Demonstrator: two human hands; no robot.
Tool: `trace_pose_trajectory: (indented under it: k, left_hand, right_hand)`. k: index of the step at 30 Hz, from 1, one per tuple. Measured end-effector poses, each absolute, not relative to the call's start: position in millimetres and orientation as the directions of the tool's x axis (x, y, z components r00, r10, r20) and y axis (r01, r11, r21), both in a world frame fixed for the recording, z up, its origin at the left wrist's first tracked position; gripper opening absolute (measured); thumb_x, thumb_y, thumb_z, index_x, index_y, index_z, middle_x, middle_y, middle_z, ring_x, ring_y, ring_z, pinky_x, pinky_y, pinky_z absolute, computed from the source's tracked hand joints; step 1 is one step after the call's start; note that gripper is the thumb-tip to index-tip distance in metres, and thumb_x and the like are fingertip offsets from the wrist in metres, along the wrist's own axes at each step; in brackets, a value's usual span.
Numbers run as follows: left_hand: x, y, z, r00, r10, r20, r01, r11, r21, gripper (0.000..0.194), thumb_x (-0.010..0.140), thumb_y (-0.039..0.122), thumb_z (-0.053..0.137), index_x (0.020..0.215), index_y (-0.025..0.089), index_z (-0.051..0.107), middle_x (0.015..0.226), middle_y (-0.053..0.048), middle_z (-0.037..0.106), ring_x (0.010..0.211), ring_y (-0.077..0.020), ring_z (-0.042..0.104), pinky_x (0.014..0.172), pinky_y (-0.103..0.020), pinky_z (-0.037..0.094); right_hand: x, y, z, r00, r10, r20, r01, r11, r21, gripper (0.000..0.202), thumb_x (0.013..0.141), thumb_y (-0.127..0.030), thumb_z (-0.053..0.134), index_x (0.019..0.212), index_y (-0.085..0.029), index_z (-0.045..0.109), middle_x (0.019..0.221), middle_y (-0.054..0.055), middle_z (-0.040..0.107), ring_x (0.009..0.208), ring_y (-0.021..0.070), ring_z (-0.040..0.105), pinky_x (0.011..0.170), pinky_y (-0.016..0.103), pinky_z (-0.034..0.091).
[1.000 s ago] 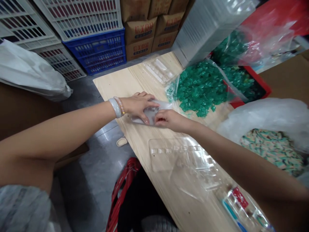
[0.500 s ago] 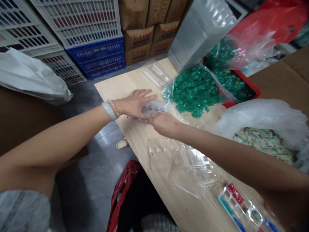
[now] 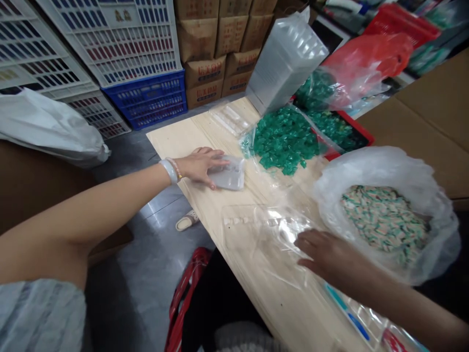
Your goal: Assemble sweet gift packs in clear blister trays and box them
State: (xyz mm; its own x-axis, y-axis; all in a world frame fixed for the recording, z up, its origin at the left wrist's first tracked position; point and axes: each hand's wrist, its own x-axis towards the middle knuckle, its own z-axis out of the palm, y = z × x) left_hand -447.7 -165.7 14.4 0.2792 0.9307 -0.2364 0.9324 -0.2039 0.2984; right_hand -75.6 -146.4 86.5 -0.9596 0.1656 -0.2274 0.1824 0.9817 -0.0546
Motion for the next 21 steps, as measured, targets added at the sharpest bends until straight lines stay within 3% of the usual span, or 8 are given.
trace_pose_trajectory:
  k: [4, 6, 8, 16, 21]
  left_hand:
    - [-455, -167, 14, 0.305, 0.925, -0.226, 0.922, -0.227, 0.315, 0.078, 0.064, 0.06, 0.056, 0.133, 0.035, 0.03, 0.144, -0.005, 0.019, 0.125, -0.031, 0.021, 0.101, -0.043, 0.014]
    - [-456, -166, 11, 0.314, 0.925, -0.214, 0.915, -0.235, 0.327, 0.076, 0.065, 0.06, 0.055, 0.133, 0.036, 0.031, 0.144, -0.005, 0.02, 0.124, -0.0304, 0.022, 0.1, -0.043, 0.014]
    - [-457, -164, 8, 0.316, 0.927, -0.201, 0.912, -0.238, 0.335, 0.074, 0.066, 0.06, 0.055, 0.132, 0.036, 0.032, 0.143, -0.005, 0.02, 0.123, -0.0306, 0.022, 0.099, -0.044, 0.015]
    - [-457, -163, 6, 0.324, 0.928, -0.182, 0.907, -0.25, 0.34, 0.068, 0.069, 0.053, 0.054, 0.132, 0.037, 0.032, 0.142, -0.002, 0.021, 0.121, -0.0301, 0.022, 0.098, -0.043, 0.014]
    - [-456, -165, 8, 0.305, 0.934, -0.185, 0.912, -0.231, 0.34, 0.069, 0.068, 0.049, 0.056, 0.131, 0.038, 0.032, 0.143, -0.001, 0.019, 0.121, -0.0309, 0.022, 0.098, -0.044, 0.013]
  right_hand:
    - [-167, -120, 81, -0.977, 0.157, -0.143, 0.2, 0.906, -0.372, 0.017, 0.085, -0.026, 0.048, 0.093, -0.016, 0.059, 0.091, 0.008, 0.061, 0.087, 0.0182, 0.056, 0.075, 0.031, 0.044]
    - [-215, -110, 65, -0.973, 0.195, -0.12, 0.229, 0.833, -0.504, 0.015, 0.083, -0.022, 0.05, 0.091, -0.015, 0.06, 0.089, 0.007, 0.061, 0.083, 0.0155, 0.056, 0.075, 0.027, 0.043]
    - [-248, -104, 45, -0.961, 0.245, -0.127, 0.274, 0.782, -0.56, 0.013, 0.082, -0.017, 0.05, 0.086, -0.015, 0.062, 0.084, 0.005, 0.061, 0.079, 0.0138, 0.055, 0.074, 0.026, 0.041]
    - [-272, -95, 23, -0.936, 0.234, -0.262, 0.343, 0.766, -0.543, 0.01, 0.078, -0.021, 0.055, 0.072, -0.016, 0.06, 0.075, 0.001, 0.059, 0.07, 0.0114, 0.05, 0.065, 0.022, 0.034]
    - [-279, -95, 34, -0.917, 0.215, -0.336, 0.353, 0.829, -0.434, 0.016, 0.08, -0.021, 0.047, 0.072, -0.016, 0.059, 0.068, 0.001, 0.058, 0.063, 0.0105, 0.048, 0.059, 0.021, 0.031]
